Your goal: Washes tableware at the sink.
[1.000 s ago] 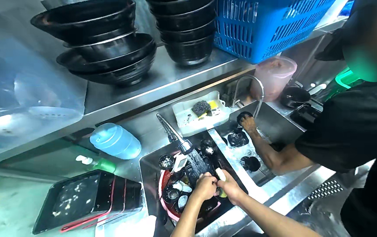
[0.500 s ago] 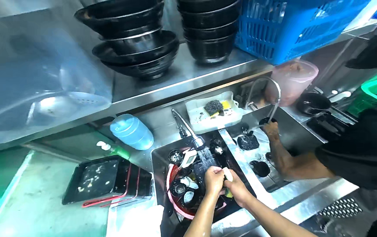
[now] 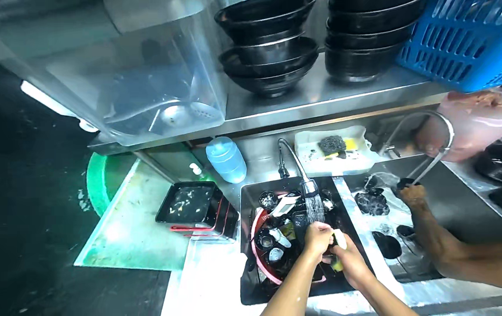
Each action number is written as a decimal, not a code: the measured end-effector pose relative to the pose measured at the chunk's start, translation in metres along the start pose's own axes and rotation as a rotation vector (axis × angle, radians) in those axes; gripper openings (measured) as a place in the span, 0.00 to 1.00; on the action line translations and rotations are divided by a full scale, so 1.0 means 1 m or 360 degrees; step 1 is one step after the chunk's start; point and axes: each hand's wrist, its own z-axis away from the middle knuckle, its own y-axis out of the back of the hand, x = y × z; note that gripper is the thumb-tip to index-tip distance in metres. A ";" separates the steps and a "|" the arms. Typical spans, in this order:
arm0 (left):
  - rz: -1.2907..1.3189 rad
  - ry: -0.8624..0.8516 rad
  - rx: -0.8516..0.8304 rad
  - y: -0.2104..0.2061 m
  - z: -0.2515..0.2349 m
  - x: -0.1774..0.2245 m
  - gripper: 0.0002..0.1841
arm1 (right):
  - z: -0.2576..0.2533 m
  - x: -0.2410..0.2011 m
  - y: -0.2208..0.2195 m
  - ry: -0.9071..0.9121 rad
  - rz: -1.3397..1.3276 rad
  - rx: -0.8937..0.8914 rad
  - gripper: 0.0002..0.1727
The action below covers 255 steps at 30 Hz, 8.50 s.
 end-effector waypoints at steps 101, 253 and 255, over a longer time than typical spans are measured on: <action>-0.1525 0.0136 0.0428 0.048 -0.003 0.008 0.32 | 0.014 -0.002 0.010 -0.0009 -0.0053 0.0111 0.37; 0.1372 0.0828 -0.0079 0.020 -0.028 0.005 0.18 | -0.036 -0.025 -0.009 0.1495 0.2044 -0.0156 0.25; 0.1594 0.0922 -0.0088 0.019 -0.007 0.040 0.23 | -0.042 -0.026 -0.011 0.1793 0.2289 -0.0307 0.20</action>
